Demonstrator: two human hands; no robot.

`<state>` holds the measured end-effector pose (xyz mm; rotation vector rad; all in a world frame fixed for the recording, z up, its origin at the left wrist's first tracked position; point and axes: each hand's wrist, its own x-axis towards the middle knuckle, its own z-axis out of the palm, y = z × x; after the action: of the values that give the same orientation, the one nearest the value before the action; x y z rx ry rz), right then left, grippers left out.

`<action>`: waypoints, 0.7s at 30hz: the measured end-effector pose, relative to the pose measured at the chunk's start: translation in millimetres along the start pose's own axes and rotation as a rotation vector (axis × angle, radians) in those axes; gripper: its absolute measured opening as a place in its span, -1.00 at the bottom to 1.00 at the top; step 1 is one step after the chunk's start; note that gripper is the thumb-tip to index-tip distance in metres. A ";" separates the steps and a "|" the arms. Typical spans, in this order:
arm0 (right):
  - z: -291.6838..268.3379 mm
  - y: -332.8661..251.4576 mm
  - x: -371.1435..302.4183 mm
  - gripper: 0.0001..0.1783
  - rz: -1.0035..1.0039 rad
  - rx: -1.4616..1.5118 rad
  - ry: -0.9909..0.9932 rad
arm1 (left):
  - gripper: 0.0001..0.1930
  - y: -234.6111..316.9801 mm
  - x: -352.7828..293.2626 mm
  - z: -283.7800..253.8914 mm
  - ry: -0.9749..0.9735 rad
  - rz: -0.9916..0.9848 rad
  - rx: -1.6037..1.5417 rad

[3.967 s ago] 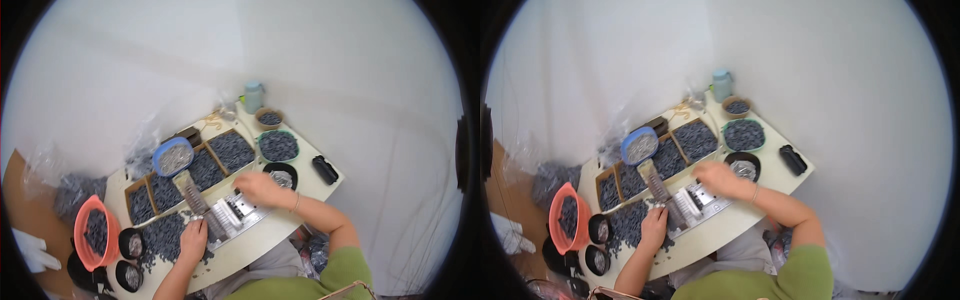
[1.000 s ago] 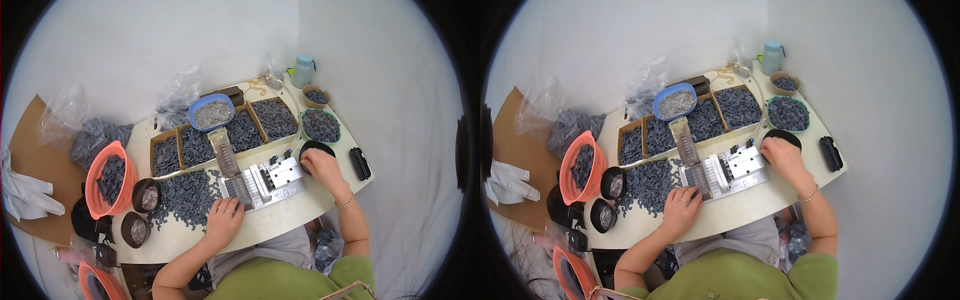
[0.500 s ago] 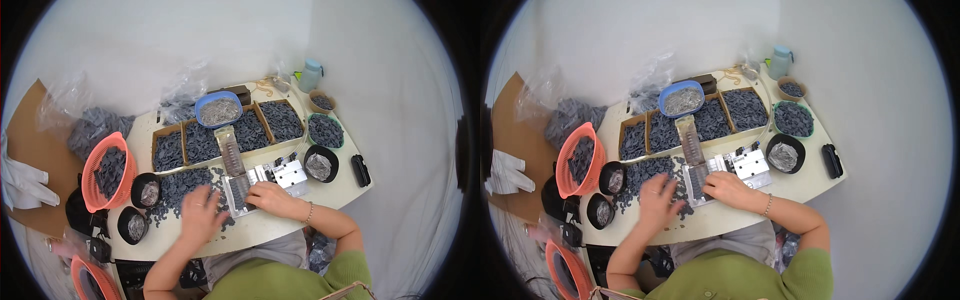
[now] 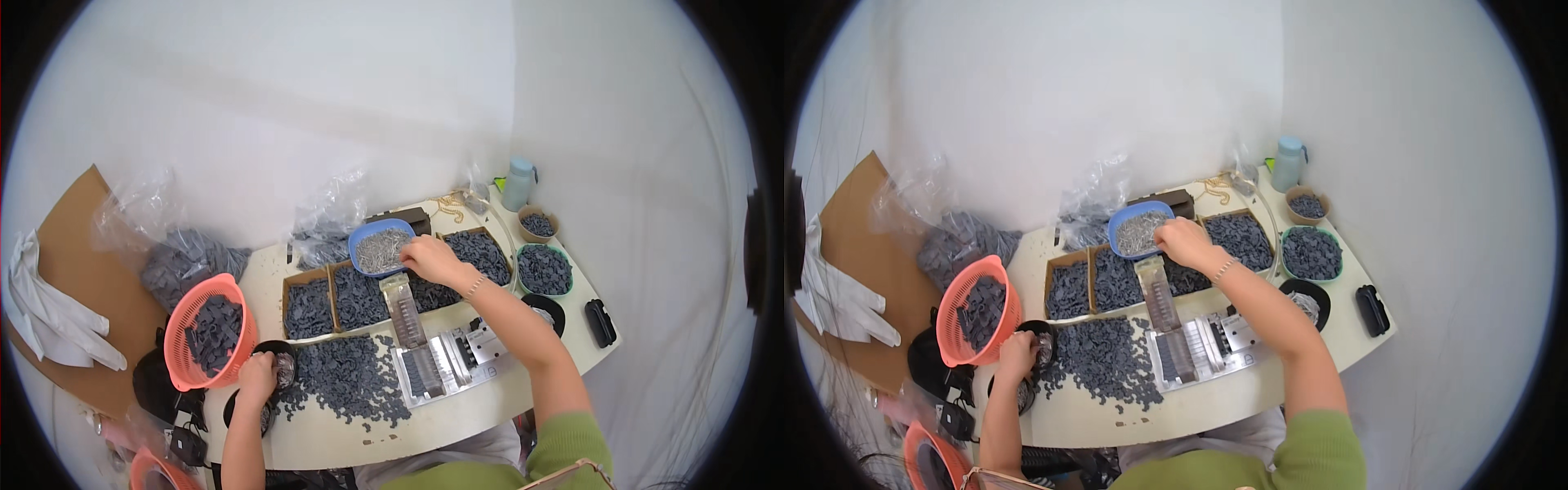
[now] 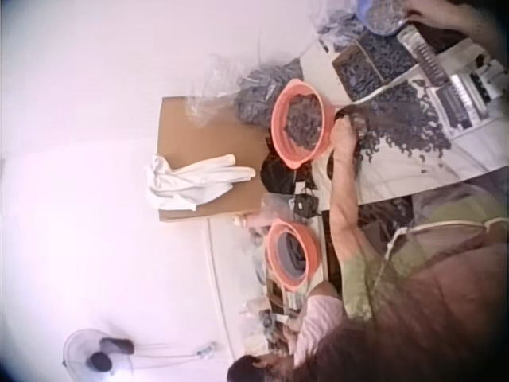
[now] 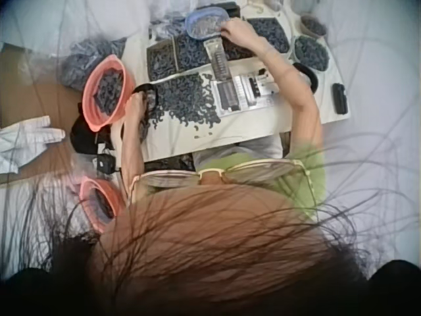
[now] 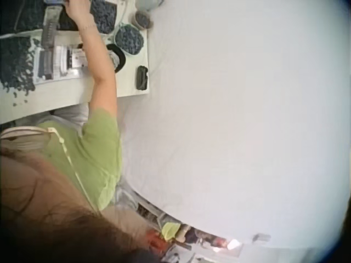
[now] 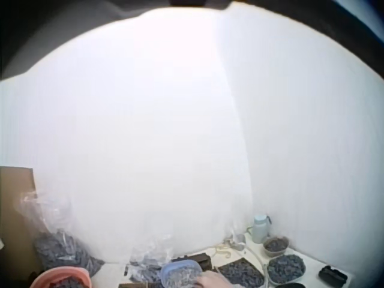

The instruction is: The person inserts plastic pieces and metal pins into a fixture by hand, presses the fixture mechanism to assemble the components, and handles the finished parts.

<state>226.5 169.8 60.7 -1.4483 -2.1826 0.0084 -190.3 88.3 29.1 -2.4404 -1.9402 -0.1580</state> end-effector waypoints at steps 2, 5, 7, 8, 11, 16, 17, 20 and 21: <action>15.6 5.7 27.1 -0.90 0.013 -0.110 -0.076 | -0.91 0.6 1.1 -1.4 0.031 -0.004 -0.013; 33.1 6.9 53.9 -0.90 -0.007 -0.293 -0.059 | -0.90 0.8 1.0 -4.6 0.081 0.014 0.006; 45.9 14.6 61.7 -0.92 -0.024 -0.433 -0.050 | -0.90 1.1 -0.4 -2.1 0.138 0.011 0.010; 48.5 15.0 63.2 -0.92 -0.024 -0.432 -0.047 | -0.90 3.6 -1.4 -3.5 0.191 0.002 0.010; 52.6 16.1 64.1 -0.92 -0.089 -0.393 -0.012 | -0.90 21.2 -2.8 -7.6 0.199 0.072 -0.196; 54.8 26.2 50.3 -0.93 -0.220 -0.344 0.064 | -0.91 133.6 -21.5 -7.7 0.060 0.358 -0.594; 57.1 27.1 50.3 -0.93 -0.220 -0.341 0.063 | -0.90 150.7 -25.0 -4.6 0.065 0.446 -0.600; 60.0 27.3 50.0 -0.90 -0.164 -0.261 0.067 | -0.90 184.9 -28.4 15.7 0.173 0.614 -0.626; 59.2 26.8 51.5 -0.89 -0.124 -0.209 0.081 | -0.90 192.0 -27.7 19.9 0.169 0.628 -0.622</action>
<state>209.5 241.7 23.1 -1.3929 -2.2557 -0.3254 -8.3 19.3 15.8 -3.1271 -1.0743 -1.0290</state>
